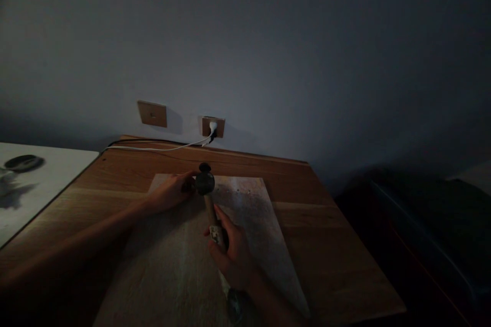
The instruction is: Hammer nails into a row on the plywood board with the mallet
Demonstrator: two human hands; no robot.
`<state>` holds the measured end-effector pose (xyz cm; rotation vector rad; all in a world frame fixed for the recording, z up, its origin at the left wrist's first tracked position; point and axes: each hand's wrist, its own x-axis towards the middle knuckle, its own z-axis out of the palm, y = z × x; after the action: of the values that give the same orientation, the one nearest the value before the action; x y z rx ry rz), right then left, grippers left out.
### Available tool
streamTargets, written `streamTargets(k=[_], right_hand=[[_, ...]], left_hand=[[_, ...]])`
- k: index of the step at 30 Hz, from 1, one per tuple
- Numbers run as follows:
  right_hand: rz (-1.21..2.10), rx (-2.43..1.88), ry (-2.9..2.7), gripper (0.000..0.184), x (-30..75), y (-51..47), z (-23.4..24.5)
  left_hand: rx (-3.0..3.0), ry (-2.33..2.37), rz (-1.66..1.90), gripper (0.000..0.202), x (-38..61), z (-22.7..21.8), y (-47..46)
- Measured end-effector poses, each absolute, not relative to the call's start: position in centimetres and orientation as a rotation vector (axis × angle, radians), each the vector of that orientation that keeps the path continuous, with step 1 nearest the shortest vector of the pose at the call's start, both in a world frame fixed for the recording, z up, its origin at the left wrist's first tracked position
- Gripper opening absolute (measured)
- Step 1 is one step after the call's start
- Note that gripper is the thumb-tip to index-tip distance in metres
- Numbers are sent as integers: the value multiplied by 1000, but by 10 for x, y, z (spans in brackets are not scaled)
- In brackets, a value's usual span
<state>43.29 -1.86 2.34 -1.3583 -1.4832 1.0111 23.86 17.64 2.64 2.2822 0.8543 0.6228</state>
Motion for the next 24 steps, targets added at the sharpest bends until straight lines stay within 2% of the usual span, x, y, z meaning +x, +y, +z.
streamTargets(k=[24], right_hand=[[1003, -1351, -1459, 72, 433, -19, 22]], left_hand=[[2316, 874, 640, 59, 239, 22, 176]])
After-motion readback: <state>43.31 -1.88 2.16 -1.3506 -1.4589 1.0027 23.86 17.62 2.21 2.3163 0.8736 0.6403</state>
